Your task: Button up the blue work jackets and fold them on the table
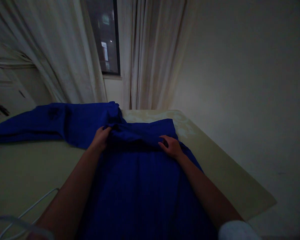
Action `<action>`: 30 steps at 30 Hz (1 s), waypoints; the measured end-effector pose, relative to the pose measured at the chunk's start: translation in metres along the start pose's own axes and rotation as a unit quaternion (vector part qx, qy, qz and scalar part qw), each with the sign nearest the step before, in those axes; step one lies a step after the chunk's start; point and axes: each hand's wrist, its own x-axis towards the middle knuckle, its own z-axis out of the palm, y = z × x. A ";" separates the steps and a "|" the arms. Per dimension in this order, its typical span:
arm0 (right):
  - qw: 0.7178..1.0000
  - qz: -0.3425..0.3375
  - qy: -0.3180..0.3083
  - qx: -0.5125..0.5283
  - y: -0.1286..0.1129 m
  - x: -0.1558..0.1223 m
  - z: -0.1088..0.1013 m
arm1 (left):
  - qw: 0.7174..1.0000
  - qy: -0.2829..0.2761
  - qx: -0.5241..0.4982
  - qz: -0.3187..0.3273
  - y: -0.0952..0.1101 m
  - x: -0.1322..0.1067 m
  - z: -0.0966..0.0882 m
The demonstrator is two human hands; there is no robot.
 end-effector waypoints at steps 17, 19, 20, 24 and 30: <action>0.964 0.199 0.048 -0.170 0.030 -0.004 0.035 | 0.978 0.153 -0.107 0.092 -0.003 0.016 -0.017; 0.964 0.193 0.070 -0.166 0.032 -0.006 0.039 | 0.948 0.262 -0.077 0.167 -0.003 0.022 -0.039; 0.966 0.185 0.078 -0.161 0.032 -0.007 0.040 | 0.920 0.342 -0.029 0.190 -0.006 0.024 -0.052; 0.981 0.131 0.059 -0.134 0.027 -0.006 0.034 | 0.869 0.468 0.118 0.109 -0.026 0.030 -0.097; 0.993 0.047 -0.037 -0.104 0.017 0.000 0.025 | 0.928 0.291 0.197 0.125 -0.036 0.025 -0.105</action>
